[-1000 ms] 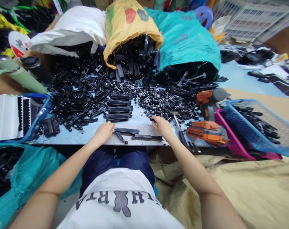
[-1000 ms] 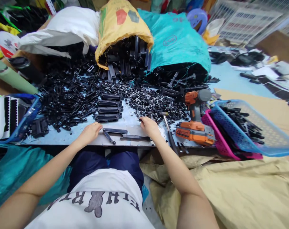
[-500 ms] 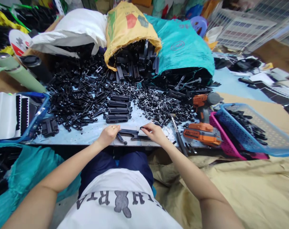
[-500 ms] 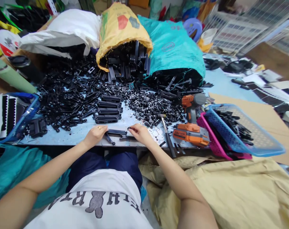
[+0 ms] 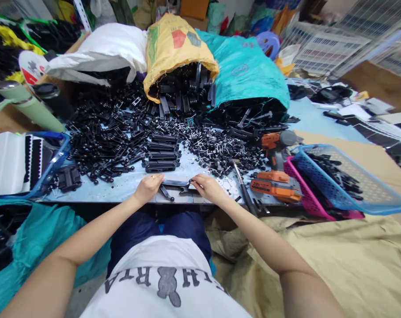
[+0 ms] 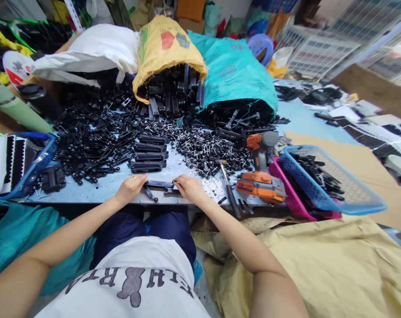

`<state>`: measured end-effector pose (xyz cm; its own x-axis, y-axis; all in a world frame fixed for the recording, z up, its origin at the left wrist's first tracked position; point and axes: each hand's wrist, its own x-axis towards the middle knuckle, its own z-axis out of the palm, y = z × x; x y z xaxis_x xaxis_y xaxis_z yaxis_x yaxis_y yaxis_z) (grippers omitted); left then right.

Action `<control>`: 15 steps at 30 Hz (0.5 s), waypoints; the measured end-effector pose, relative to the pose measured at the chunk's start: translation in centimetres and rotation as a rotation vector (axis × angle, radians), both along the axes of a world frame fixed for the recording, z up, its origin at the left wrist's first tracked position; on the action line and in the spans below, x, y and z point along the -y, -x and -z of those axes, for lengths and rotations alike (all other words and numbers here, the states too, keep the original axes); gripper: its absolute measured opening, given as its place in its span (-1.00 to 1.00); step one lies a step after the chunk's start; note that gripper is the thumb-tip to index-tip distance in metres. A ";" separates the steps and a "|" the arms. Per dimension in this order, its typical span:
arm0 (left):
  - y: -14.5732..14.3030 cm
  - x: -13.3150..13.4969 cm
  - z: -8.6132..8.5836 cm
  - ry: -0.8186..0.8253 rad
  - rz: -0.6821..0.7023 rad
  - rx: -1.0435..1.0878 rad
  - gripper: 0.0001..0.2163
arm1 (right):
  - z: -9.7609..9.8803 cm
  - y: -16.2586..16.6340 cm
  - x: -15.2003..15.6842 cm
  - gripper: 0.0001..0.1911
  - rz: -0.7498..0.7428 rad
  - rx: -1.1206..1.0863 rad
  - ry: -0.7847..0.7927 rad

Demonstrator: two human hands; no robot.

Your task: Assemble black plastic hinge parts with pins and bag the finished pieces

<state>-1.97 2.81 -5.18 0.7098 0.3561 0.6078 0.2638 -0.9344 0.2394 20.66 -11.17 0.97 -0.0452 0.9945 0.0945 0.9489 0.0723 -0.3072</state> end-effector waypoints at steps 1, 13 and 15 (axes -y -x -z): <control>0.1 0.2 -0.2 -0.010 -0.012 0.006 -0.76 | 0.0 -0.1 0.0 -0.74 -0.001 -0.001 0.000; -0.1 4.9 -2.3 0.034 -0.018 0.128 -0.81 | 0.0 0.4 -0.6 -0.74 -0.073 0.246 0.188; 0.3 5.7 -2.1 0.107 -0.081 0.071 -0.84 | 0.4 0.6 -0.5 -0.72 -0.058 0.259 0.172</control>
<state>-2.25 -2.89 -3.04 0.6327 0.4763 0.6106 0.3167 -0.8787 0.3573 20.03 -10.68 0.54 -0.1026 0.9900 -0.0971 0.9930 0.0963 -0.0677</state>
